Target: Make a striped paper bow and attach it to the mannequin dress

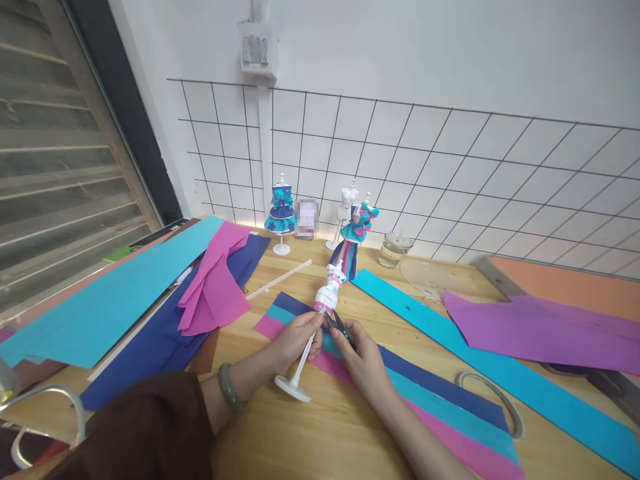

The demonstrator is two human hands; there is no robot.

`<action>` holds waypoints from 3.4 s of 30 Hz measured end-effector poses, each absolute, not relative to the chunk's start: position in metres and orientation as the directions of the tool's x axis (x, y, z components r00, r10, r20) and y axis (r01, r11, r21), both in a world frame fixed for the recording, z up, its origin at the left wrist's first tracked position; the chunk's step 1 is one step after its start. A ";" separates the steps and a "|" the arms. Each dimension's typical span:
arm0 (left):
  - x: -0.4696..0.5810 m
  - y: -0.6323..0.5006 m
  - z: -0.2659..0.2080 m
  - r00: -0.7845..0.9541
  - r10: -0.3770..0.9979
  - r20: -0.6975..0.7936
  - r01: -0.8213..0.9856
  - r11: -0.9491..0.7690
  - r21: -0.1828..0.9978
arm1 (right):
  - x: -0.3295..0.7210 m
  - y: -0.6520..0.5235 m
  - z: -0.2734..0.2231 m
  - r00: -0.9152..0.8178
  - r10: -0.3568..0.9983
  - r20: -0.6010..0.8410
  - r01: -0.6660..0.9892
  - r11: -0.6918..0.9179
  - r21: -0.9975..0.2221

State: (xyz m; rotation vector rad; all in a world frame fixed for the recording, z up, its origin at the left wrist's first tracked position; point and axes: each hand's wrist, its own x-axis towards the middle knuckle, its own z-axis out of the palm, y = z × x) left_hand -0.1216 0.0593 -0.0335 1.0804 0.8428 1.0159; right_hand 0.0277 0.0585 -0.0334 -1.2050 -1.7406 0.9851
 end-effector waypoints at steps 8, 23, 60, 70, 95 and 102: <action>-0.121 0.057 -0.030 0.308 0.949 -0.068 -0.211 0.138 0.968 | 0.028 0.059 -0.034 -0.254 0.954 0.158 0.355 0.244 -0.902; -0.120 0.058 -0.035 0.265 0.963 -0.048 -0.152 0.091 0.984 | 0.028 0.058 -0.031 -0.266 0.954 0.139 0.320 0.224 -0.921; -0.106 0.047 -0.037 0.033 0.999 0.043 0.036 -0.044 0.998 | 0.013 0.051 -0.024 -0.215 0.973 0.081 0.092 0.102 -0.990; -0.104 0.046 -0.038 0.028 0.998 0.051 0.064 -0.053 0.997 | 0.014 0.051 -0.027 -0.159 0.972 0.174 0.240 0.209 -0.948; -0.099 0.045 -0.043 -0.013 0.996 0.085 0.134 -0.083 0.988 | 0.017 0.051 -0.017 -0.258 0.960 0.111 0.692 0.263 -0.673; -0.100 0.045 -0.043 -0.013 0.995 0.100 0.161 -0.096 0.982 | 0.018 0.053 -0.014 -0.310 0.947 0.080 0.746 0.295 -0.596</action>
